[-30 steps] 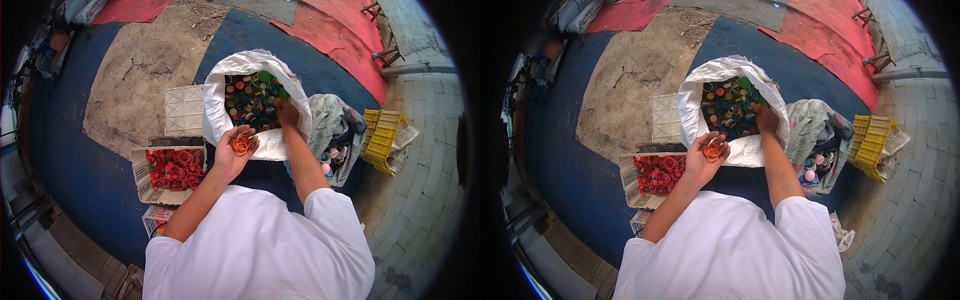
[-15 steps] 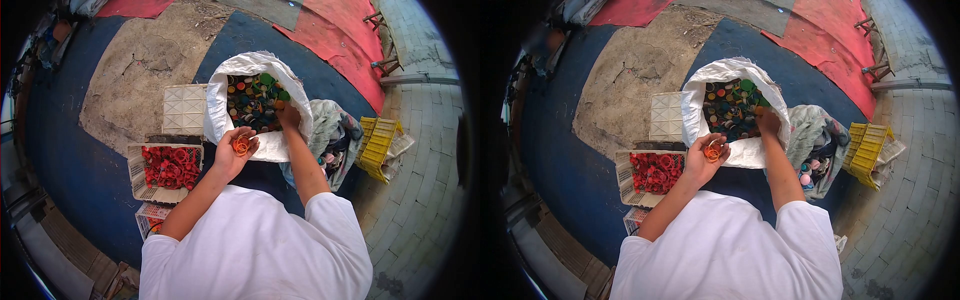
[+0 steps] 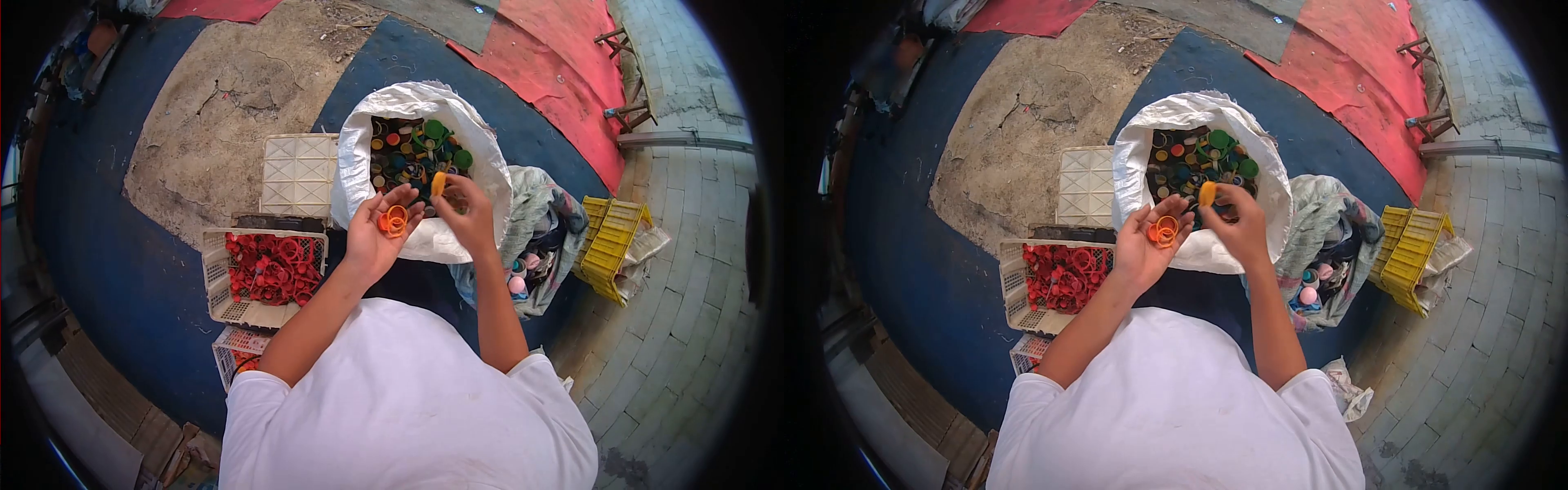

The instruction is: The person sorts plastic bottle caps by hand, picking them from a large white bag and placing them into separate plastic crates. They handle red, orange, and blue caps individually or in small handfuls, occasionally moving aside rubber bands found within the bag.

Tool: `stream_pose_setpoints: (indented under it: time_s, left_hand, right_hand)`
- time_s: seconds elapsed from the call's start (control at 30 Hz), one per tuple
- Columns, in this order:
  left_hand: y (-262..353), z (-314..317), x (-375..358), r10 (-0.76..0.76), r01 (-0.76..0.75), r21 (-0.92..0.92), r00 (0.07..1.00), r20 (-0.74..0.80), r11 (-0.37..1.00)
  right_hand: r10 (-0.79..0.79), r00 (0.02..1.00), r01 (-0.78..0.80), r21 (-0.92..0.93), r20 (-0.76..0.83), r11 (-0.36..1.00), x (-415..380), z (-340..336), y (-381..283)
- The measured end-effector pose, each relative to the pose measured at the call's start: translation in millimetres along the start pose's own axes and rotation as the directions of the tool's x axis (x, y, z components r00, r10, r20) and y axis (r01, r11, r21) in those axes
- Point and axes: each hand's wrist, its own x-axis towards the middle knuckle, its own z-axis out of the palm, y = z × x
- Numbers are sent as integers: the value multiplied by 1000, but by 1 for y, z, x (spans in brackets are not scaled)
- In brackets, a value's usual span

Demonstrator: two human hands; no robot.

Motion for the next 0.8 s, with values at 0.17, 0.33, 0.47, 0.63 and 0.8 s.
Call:
stream_pose_setpoints:
  time_s: [0.17,0.33,0.47,0.63,0.8]
  left_hand:
    - [4,4,-3,1,0,-34,999,50,999]
    - [3,-1,-8,15,-14,-100,1000,6,995]
    - [9,-7,-18,-5,2,-226,1000,-12,974]
    - [13,-7,-38,13,-5,-255,999,31,967]
    - [21,-12,-58,56,-52,-261,998,9,964]
  right_hand:
    - [-443,867,493,-258,230,831,-22,10,-54]
    - [-473,840,519,-141,268,843,-22,11,-67]
    - [-160,978,169,59,-134,984,20,0,-5]
    - [180,974,-82,-519,140,851,94,25,131]
    - [394,919,-234,-792,9,564,105,60,147]
